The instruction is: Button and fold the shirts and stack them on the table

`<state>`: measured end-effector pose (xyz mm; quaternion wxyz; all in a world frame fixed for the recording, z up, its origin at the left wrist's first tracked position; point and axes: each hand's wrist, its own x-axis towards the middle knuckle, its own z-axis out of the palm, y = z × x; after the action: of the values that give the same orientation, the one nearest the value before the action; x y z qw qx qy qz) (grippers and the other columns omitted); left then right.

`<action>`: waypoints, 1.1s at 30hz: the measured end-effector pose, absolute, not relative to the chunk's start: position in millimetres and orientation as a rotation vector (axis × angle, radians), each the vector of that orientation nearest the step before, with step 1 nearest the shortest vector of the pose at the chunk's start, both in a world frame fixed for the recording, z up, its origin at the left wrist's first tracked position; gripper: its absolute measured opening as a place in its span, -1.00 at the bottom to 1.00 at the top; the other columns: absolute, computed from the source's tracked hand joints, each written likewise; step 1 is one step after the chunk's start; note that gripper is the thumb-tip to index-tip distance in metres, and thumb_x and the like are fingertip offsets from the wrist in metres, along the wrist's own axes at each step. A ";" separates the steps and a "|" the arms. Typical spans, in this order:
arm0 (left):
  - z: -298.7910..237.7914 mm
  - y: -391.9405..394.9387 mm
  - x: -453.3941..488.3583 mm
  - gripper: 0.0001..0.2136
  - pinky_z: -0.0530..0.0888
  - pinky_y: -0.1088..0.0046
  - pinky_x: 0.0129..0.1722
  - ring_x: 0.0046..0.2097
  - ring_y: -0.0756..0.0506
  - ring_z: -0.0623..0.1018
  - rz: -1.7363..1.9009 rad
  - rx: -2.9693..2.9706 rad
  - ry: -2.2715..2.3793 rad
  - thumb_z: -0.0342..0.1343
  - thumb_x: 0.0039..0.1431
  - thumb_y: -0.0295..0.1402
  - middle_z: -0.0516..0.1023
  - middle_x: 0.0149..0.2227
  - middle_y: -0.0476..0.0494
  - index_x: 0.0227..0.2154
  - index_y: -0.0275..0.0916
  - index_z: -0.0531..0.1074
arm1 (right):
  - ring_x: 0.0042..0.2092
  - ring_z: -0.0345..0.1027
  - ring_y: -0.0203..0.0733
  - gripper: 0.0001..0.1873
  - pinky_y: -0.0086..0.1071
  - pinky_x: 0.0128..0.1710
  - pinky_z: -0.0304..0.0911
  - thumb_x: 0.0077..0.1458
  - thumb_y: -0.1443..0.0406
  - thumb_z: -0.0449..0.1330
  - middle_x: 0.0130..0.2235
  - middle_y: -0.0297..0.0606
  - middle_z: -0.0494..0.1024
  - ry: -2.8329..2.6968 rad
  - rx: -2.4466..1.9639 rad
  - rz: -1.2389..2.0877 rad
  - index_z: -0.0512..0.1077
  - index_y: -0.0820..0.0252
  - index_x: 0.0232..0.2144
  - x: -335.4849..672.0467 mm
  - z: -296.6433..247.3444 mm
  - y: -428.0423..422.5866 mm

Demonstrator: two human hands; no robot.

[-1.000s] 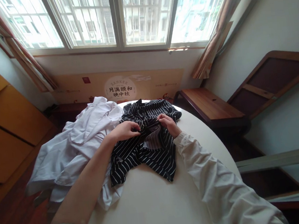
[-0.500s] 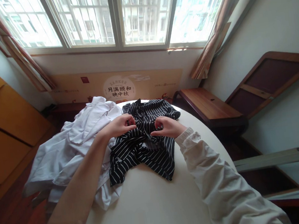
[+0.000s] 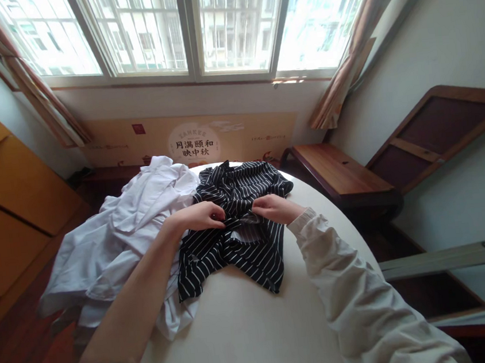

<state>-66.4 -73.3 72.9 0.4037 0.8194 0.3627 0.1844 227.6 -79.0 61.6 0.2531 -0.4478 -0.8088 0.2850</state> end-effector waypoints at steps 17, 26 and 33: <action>84.3 -69.6 -63.0 -0.61 0.17 0.52 -0.62 -0.55 0.01 0.37 0.807 1.747 1.017 0.32 0.12 0.07 0.47 -0.52 -0.07 -0.39 -0.21 0.61 | -0.44 0.25 -0.27 -0.39 -0.37 -0.43 0.24 0.04 -0.29 0.31 -0.49 -0.39 0.42 -1.555 -1.069 1.271 0.40 0.12 -0.45 213.8 77.1 -79.2; 79.8 -66.1 -62.2 -0.65 0.26 0.52 -0.61 -0.54 -0.01 0.41 0.772 1.699 1.001 0.39 0.05 0.03 0.47 -0.55 -0.07 -0.40 -0.19 0.63 | -0.34 0.43 -0.26 -0.50 -0.38 -0.36 0.36 -0.26 0.03 0.59 -0.35 -0.33 0.60 -1.612 -1.056 1.496 0.57 0.18 -0.34 209.7 75.6 -83.6; 79.8 -68.5 -60.1 -0.65 0.36 0.47 -0.57 -0.49 -0.06 0.47 0.689 1.685 1.005 0.39 0.05 0.04 0.51 -0.50 -0.11 -0.43 -0.19 0.63 | -0.44 0.29 -0.35 -0.48 -0.43 -0.47 0.21 -0.11 -0.05 0.52 -0.43 -0.34 0.55 -1.528 -1.133 1.397 0.63 0.23 -0.26 207.1 78.6 -85.0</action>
<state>-60.1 -68.5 79.8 0.5063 0.6988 0.4167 0.2857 207.1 -85.0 78.6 0.3808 -0.4440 -0.5985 0.5474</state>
